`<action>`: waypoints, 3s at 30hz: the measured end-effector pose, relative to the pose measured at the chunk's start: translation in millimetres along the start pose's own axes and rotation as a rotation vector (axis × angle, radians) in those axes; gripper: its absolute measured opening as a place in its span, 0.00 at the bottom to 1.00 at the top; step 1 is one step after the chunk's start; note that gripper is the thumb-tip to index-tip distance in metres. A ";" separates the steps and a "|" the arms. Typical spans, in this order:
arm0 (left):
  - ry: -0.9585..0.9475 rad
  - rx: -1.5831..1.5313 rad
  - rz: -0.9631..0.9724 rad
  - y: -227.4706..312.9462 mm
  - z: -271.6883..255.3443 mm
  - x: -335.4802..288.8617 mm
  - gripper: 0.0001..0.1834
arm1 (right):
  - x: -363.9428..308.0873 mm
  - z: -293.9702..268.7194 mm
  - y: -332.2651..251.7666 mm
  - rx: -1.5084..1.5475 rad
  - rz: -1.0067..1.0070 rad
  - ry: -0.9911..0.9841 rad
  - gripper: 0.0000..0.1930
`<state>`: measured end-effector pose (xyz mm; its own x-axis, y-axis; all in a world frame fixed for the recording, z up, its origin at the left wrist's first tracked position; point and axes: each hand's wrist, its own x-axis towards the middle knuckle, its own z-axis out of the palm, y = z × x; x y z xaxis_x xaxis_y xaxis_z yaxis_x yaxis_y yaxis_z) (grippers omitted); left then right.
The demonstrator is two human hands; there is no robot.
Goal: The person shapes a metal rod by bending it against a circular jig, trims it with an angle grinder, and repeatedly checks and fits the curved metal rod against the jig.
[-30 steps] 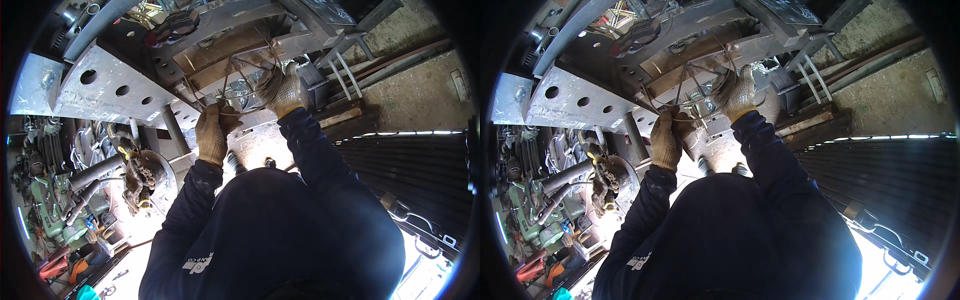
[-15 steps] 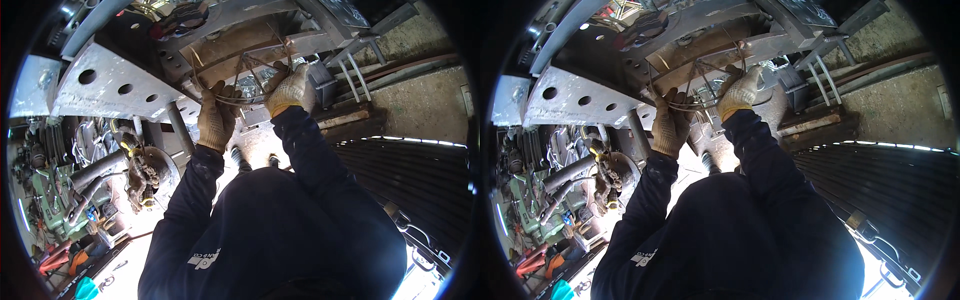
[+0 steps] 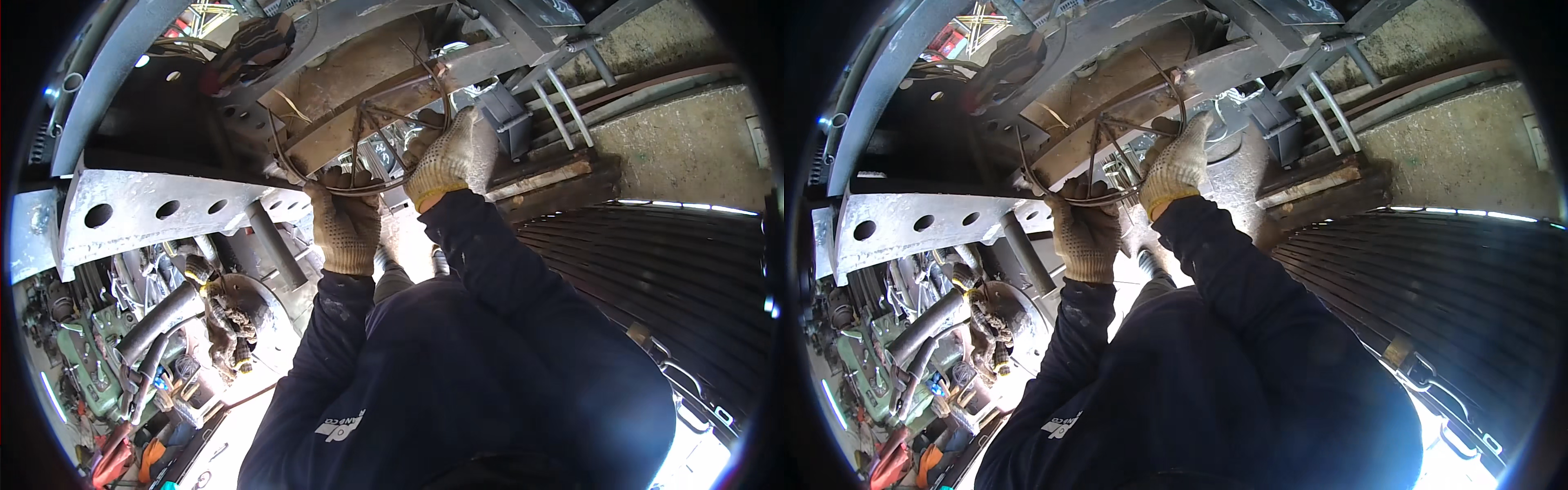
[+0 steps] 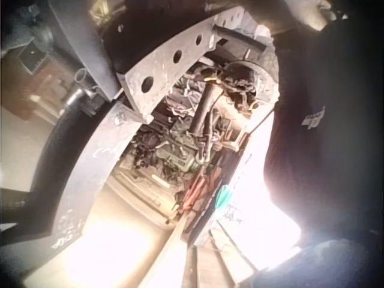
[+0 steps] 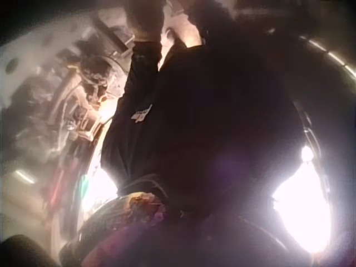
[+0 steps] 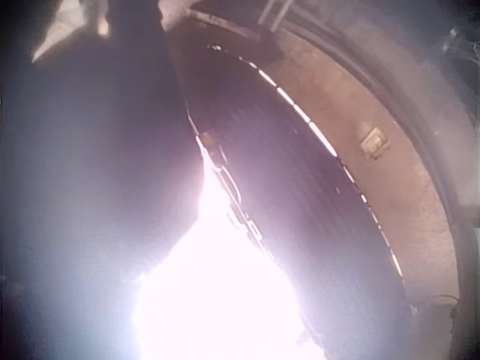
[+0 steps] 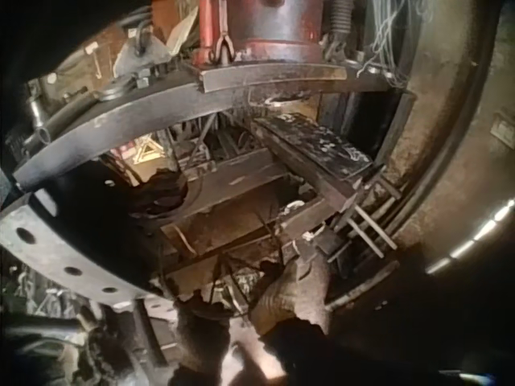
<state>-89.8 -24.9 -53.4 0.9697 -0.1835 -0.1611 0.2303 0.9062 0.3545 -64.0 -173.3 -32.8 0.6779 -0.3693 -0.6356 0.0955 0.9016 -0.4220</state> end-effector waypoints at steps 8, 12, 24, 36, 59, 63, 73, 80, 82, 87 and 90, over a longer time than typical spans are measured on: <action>-0.037 -0.062 -0.037 -2.5 -5.7 4.7 0.20 | -3.3 14.2 -5.4 0.019 -0.013 0.057 0.31; -0.061 -0.069 -0.046 -1.5 -4.2 8.2 0.20 | -4.7 15.8 -7.8 0.001 0.003 0.054 0.32; -0.208 -0.345 -0.182 -4.1 -13.3 10.8 0.22 | -12.5 13.0 -10.2 0.037 0.048 -0.134 0.34; -0.110 -0.159 -0.114 11.1 -15.8 15.4 0.27 | 2.7 -1.0 -8.0 -0.129 0.004 -0.222 0.32; 0.144 0.839 -0.106 34.4 22.2 -36.4 0.24 | -5.8 -31.8 -45.5 -0.423 -0.145 -0.291 0.13; 0.104 0.894 -0.054 36.3 29.2 -51.2 0.24 | -16.6 -44.9 -48.9 -0.586 -0.251 -0.330 0.14; -0.052 0.919 0.133 33.1 50.7 -92.5 0.23 | -58.3 -62.2 -115.8 -0.471 -0.093 -0.772 0.41; -0.061 0.941 0.153 11.1 61.4 -125.0 0.26 | -52.2 -76.4 -143.0 -0.554 -0.004 -0.950 0.25; -0.025 0.939 0.138 1.4 67.4 -133.5 0.22 | -51.7 -78.3 -145.7 -0.604 -0.039 -0.892 0.22; 0.045 0.919 0.129 -14.2 62.2 -139.0 0.15 | -49.8 -87.0 -144.3 -0.689 -0.091 -0.786 0.21; 0.092 0.933 0.065 -12.8 58.1 -129.4 0.18 | -36.4 -89.1 -134.9 -0.659 -0.056 -0.742 0.20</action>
<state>-213.6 -34.9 16.5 0.9820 -0.0760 -0.1728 0.1860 0.2351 0.9540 -166.5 -301.5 -10.4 0.9906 0.0300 -0.1333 -0.1304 0.4984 -0.8571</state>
